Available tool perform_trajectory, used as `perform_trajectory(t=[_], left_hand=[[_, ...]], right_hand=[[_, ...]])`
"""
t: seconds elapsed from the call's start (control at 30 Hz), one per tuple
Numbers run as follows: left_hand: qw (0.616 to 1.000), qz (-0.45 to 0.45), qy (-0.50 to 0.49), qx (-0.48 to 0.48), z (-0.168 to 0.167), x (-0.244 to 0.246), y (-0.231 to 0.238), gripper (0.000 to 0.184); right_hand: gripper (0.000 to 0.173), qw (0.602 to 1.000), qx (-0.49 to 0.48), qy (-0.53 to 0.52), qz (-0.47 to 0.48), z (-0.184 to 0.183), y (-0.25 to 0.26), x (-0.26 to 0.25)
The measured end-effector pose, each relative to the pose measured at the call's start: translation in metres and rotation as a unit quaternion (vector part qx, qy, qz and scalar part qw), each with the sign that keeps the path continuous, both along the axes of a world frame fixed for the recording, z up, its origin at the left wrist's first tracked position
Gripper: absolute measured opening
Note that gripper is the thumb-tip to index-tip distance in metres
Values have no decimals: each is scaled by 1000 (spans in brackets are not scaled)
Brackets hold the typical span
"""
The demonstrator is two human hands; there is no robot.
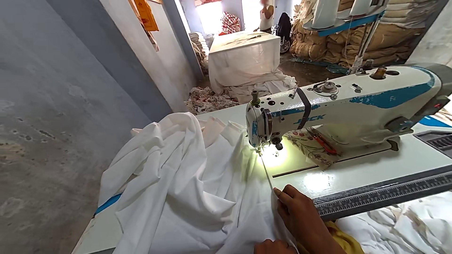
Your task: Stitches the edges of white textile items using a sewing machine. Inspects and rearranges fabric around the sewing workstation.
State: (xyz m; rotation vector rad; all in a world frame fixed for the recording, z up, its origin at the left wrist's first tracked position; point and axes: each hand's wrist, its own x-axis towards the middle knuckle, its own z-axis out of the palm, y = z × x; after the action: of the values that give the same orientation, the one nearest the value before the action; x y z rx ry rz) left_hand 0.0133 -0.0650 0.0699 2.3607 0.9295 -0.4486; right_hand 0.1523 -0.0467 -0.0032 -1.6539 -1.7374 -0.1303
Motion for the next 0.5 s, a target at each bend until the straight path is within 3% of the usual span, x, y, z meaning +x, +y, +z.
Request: perform_trajectory(t=[0.3, 0.5], left_hand=[[988, 23, -83, 130, -10, -5, -7, 21], [920, 64, -247, 297, -35, -9, 8, 10]], right_hand=[[29, 1000, 14, 2, 10, -2, -4, -1], [24, 1000, 17, 10, 6, -2, -4, -1]])
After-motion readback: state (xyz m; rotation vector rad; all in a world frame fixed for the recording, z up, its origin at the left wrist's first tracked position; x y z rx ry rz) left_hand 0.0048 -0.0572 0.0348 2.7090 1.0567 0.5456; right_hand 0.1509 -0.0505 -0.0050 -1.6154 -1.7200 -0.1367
